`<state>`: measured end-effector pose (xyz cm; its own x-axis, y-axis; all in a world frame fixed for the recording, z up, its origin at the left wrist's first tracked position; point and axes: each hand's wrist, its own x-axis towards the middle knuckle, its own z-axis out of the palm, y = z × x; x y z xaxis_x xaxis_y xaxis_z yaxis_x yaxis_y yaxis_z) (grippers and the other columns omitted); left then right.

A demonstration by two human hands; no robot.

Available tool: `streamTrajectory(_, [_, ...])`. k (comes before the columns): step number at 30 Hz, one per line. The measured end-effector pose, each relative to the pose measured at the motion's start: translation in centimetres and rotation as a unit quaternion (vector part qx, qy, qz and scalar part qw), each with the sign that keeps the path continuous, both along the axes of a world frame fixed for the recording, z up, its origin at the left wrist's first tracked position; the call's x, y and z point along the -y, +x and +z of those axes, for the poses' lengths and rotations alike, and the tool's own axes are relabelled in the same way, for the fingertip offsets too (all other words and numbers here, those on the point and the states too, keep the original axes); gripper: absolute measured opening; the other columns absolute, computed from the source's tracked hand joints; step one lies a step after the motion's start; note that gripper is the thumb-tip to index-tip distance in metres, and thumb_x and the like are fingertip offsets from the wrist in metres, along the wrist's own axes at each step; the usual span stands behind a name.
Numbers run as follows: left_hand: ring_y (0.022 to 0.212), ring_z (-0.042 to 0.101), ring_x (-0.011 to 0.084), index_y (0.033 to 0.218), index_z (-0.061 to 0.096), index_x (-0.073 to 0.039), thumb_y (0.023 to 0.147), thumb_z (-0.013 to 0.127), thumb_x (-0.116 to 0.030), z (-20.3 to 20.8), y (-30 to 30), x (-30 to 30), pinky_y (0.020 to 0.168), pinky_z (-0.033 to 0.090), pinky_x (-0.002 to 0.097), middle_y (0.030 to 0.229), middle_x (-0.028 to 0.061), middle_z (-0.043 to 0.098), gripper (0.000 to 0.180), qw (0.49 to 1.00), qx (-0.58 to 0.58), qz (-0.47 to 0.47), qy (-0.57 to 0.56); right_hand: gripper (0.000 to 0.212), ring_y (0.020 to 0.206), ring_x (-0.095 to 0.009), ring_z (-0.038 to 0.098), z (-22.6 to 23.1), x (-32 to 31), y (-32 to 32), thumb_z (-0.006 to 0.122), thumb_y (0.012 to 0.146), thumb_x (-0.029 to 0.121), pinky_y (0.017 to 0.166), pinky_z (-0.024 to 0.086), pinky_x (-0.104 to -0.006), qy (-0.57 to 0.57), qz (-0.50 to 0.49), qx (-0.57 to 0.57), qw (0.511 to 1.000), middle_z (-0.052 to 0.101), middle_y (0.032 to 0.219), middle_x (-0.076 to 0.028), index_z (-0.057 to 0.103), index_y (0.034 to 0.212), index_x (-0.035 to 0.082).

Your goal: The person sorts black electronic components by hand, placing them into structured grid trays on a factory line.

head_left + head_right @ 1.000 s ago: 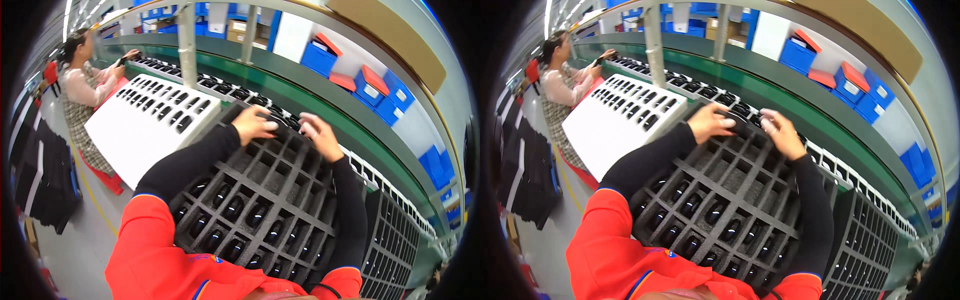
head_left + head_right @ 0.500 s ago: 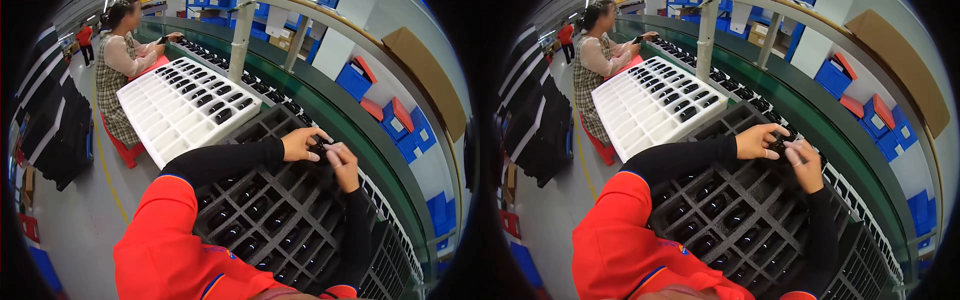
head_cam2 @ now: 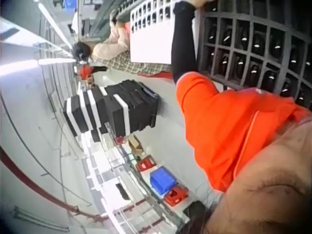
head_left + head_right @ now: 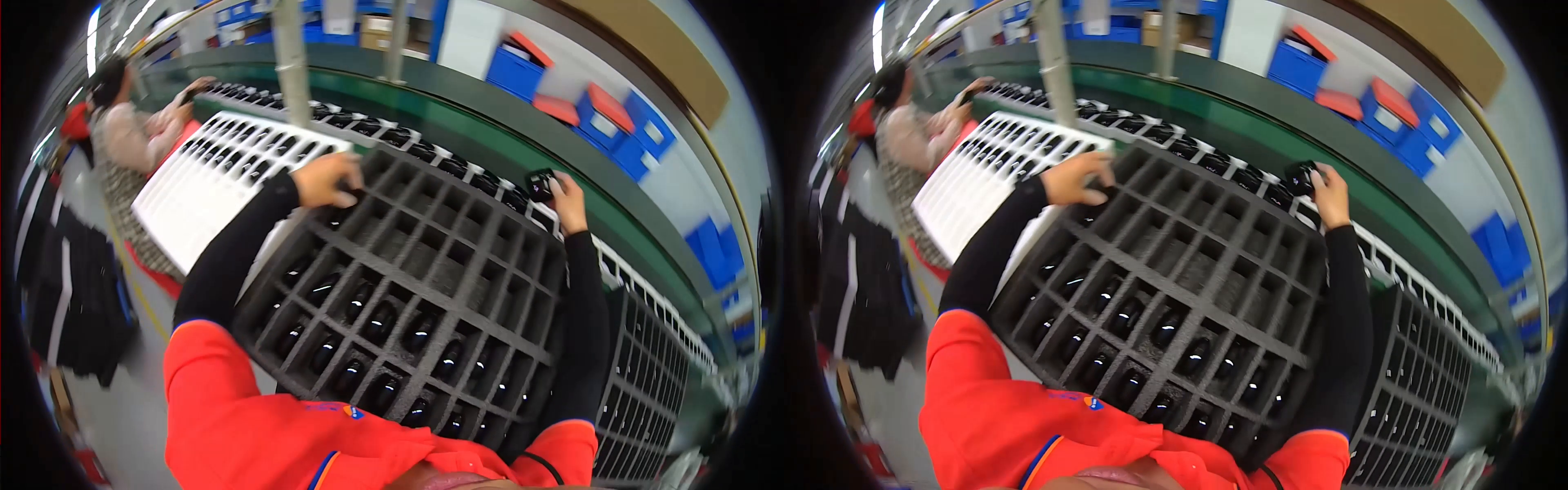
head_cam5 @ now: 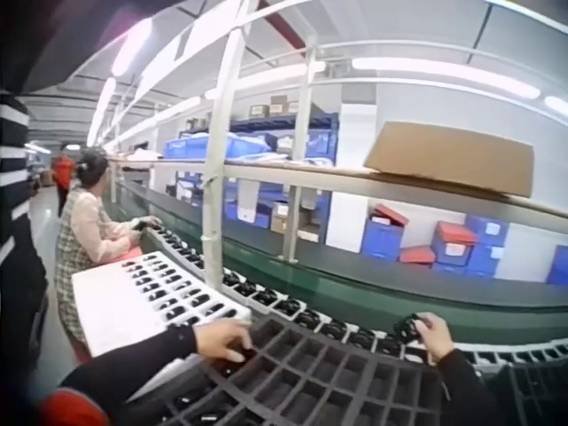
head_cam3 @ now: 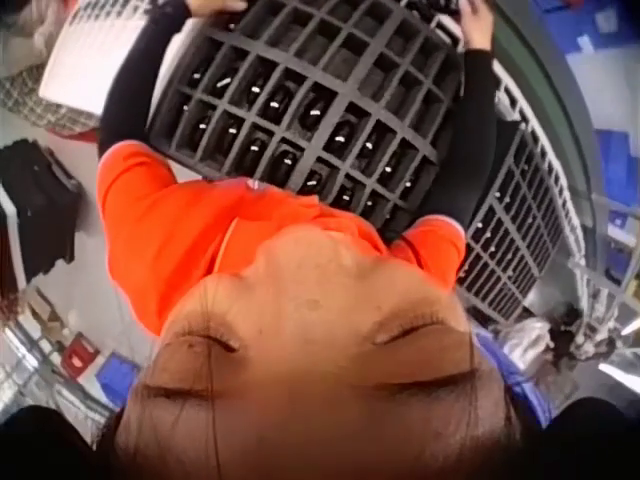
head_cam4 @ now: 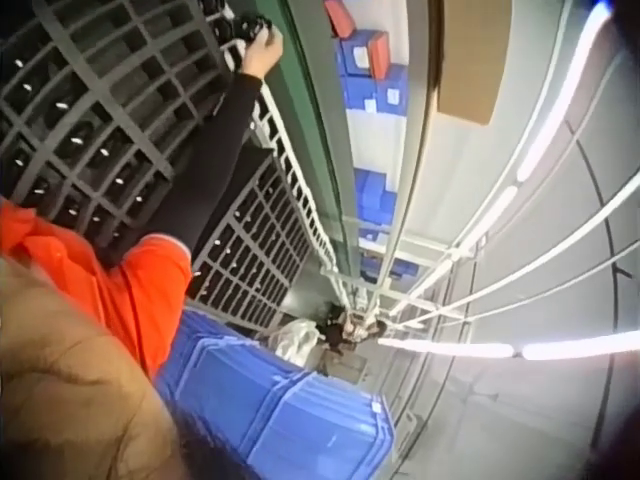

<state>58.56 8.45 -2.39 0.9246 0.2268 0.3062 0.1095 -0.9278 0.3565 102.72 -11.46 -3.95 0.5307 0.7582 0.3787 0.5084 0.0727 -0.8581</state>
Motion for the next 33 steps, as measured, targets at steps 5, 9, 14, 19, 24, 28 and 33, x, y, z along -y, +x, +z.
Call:
streamTrajectory(5, [0.133, 0.016, 0.0381, 0.114, 0.051, -0.013, 0.065, 0.077, -0.019, -0.8, -2.5, 0.3, 0.107, 0.018, 0.0389, 0.137, 0.0278, 0.024, 0.056, 0.975, -0.157, 0.053, -0.15, 0.024, 0.069, -0.021, 0.061, -4.5, -1.6, 6.6, 0.057, 0.079, 0.015, 0.064, 0.048, -0.032, -0.096, -0.117, 0.219, 0.964, 0.064, 0.078, -0.012, 0.062, 0.101, 0.006])
streamTrajectory(9, [0.132, 0.012, 0.0426, 0.115, 0.057, -0.019, 0.064, 0.077, -0.022, 1.4, -1.2, 0.9, 0.107, 0.018, 0.0421, 0.138, 0.0309, 0.021, 0.055, 0.971, -0.23, 0.052, -0.051, 0.024, 0.082, -0.027, 0.063, -6.1, -1.7, 5.1, 0.057, 0.077, 0.015, 0.076, 0.048, -0.0337, -0.146, -0.121, 0.281, 0.941, 0.065, 0.085, -0.013, 0.064, 0.1, 0.01])
streamTrajectory(14, [0.132, 0.015, 0.0421, 0.091, 0.066, -0.015, 0.056, 0.08, -0.013, 2.9, 0.3, 1.6, 0.107, 0.019, 0.0466, 0.138, 0.0245, 0.028, 0.038, 0.972, -0.206, 0.108, -0.01, 0.025, 0.085, -0.025, 0.062, -6.2, -1.4, 6.0, 0.061, 0.075, 0.013, 0.078, 0.048, -0.0341, -0.189, -0.025, 0.222, 0.956, 0.065, 0.091, -0.014, 0.064, 0.099, 0.008])
streamTrajectory(19, [0.121, 0.032, 0.0406, 0.121, 0.053, -0.015, 0.064, 0.075, -0.019, 2.4, -1.2, 1.4, 0.104, 0.026, 0.0407, 0.13, 0.0245, 0.036, 0.061, 0.974, -0.192, 0.099, -0.071, 0.031, 0.081, -0.027, 0.062, -3.7, -2.4, 5.9, 0.063, 0.074, 0.016, 0.075, 0.048, -0.0348, -0.118, -0.057, 0.23, 0.964, 0.064, 0.086, -0.016, 0.061, 0.103, 0.005])
streamTrajectory(24, [0.131, 0.022, 0.0369, 0.111, 0.062, -0.019, 0.064, 0.076, -0.02, 3.5, -0.8, 2.4, 0.108, 0.018, 0.0413, 0.14, 0.0232, 0.027, 0.049, 0.978, -0.185, 0.09, -0.028, 0.026, 0.084, -0.03, 0.059, -0.3, -3.2, 2.8, 0.06, 0.078, 0.015, 0.076, 0.046, -0.038, -0.049, -0.052, 0.296, 0.953, 0.06, 0.091, -0.017, 0.061, 0.101, 0.004])
streamTrajectory(28, [0.126, 0.036, 0.0281, 0.109, 0.06, -0.005, 0.068, 0.074, -0.013, 4.5, -0.7, 3.2, 0.102, 0.03, 0.0395, 0.137, 0.0141, 0.038, 0.044, 0.974, 0.047, 0.107, -0.192, 0.022, 0.076, -0.019, 0.057, 2.9, -3.2, -2.7, 0.058, 0.08, 0.011, 0.071, 0.046, -0.031, 0.019, 0.048, 0.214, 0.976, 0.06, 0.09, -0.013, 0.062, 0.1, 0.002])
streamTrajectory(33, [0.075, 0.058, 0.0111, 0.1, 0.057, -0.002, 0.08, 0.065, -0.008, 4.5, 6.0, 7.0, 0.064, 0.046, 0.022, 0.087, 0.0041, 0.061, 0.022, 0.784, 0.212, 0.022, -0.583, 0.037, 0.082, -0.019, 0.056, 6.4, -0.8, -15.4, 0.068, 0.077, 0.021, 0.071, 0.048, -0.0307, 0.067, 0.279, 0.227, 0.931, 0.054, 0.094, -0.01, 0.055, 0.107, 0.004])
